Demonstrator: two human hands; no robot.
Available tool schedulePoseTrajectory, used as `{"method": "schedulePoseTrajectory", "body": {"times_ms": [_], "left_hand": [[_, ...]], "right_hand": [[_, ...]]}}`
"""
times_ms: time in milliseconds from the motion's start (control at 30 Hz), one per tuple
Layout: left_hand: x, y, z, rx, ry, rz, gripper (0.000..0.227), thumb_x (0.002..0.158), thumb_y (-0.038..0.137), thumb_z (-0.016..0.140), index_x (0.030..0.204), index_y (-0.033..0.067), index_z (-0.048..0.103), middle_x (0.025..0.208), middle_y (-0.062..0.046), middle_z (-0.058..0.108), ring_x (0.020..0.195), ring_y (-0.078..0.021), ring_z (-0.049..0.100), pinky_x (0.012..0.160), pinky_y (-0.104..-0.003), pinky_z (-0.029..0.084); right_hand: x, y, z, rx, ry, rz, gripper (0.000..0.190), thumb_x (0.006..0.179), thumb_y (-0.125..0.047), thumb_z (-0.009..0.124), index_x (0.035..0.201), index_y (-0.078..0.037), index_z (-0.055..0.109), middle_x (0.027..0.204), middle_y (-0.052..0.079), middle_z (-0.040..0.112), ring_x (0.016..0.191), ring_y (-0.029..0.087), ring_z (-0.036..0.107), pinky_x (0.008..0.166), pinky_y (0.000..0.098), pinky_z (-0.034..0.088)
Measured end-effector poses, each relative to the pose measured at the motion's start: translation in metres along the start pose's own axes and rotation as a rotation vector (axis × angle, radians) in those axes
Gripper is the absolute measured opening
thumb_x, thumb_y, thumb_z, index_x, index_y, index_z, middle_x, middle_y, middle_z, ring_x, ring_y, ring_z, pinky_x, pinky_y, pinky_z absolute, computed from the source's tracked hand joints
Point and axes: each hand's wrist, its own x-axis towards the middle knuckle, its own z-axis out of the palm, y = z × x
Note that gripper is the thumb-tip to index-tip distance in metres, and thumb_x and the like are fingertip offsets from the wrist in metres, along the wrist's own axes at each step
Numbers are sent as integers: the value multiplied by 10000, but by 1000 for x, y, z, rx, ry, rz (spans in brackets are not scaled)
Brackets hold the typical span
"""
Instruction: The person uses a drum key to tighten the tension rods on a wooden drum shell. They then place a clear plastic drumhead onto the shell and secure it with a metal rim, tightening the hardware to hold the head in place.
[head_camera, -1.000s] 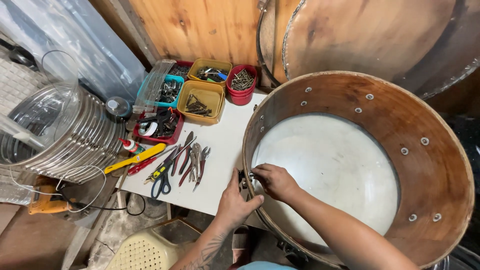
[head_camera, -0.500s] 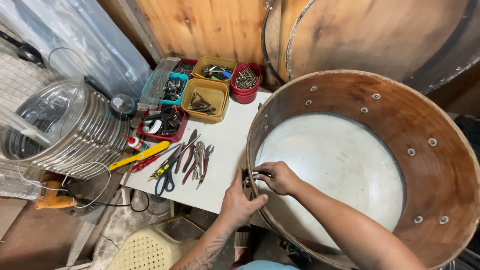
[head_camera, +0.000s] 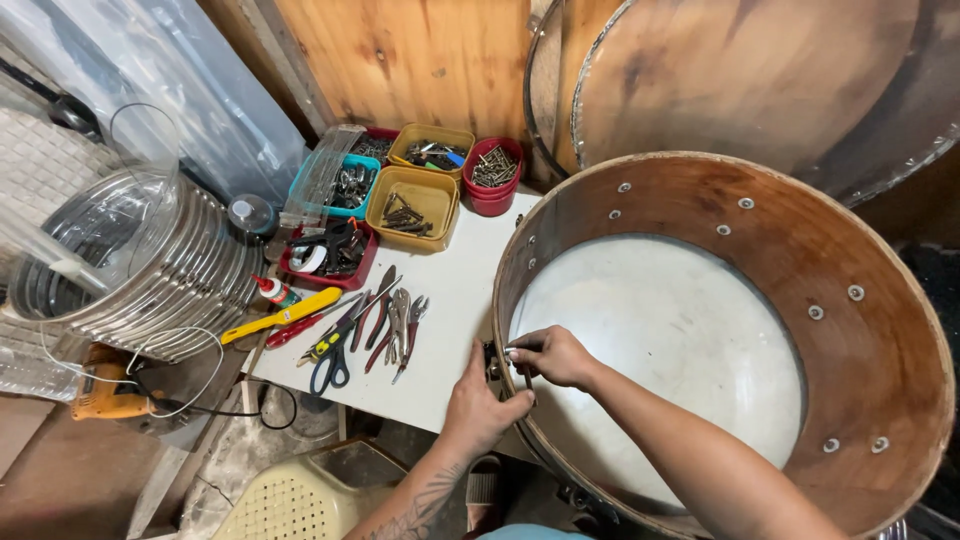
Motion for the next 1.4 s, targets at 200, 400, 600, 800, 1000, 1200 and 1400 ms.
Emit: {"method": "schedulePoseTrajectory", "body": {"times_ms": [200,400,600,800,1000,1200,1400], "left_hand": [[-30,31,10,125,-68,-130,781,783,394,728,1486,226,432,1215,-45,730,1065,-265,725,995,-429,581],[-20,40,-20,-67,-94,67,720,657,165,728,1333,-38,587,1146,-340,713,1153,-478,677,962,-549,575],[47,38,-47,-50,-208,193,786,670,67,730,1432,-16,558,1177,-267,731,1179,-399,675,1027,-503,545],[167,0,-29,-122,-279,262,797,679,48,687,1469,76,579,1226,-222,722,1178,-352,667,1011,-452,543],[175,13,-46,133,-11,251,925,838,571,705,1532,15,452,1429,-257,593,1325,-372,587,1138,-501,458],[9,26,-73,28,26,182,776,993,555,496,1489,-42,484,1434,-311,574,1357,-429,547,1146,-536,438],[-34,-22,-45,-95,-108,-35,1154,689,859,375,1616,185,238,1630,-162,350,1387,-393,520,1118,-642,425]], "right_hand": [[-17,0,-40,-373,29,-84,306,878,-194,785,1151,-56,783,929,59,837,522,114,697,616,259,571],[-33,11,-96,-764,133,-153,317,886,-274,742,1168,-134,787,992,119,812,1013,348,754,921,466,591],[-67,-8,-90,-712,169,-88,318,922,-271,698,1209,-150,766,983,96,813,953,275,775,896,432,595],[-45,15,-61,-722,101,-217,320,926,-277,693,1212,-153,767,1121,84,780,1107,320,722,966,464,572],[-39,0,-22,-633,68,-255,312,932,-264,696,1205,-127,759,1121,104,769,1101,342,713,960,476,566],[-41,-2,10,-600,40,-437,236,903,-204,736,1113,-109,787,1037,86,786,991,304,758,873,418,598],[-35,16,22,-617,57,-726,242,941,-222,706,1139,-101,774,1054,81,772,902,280,750,809,369,579]]}}
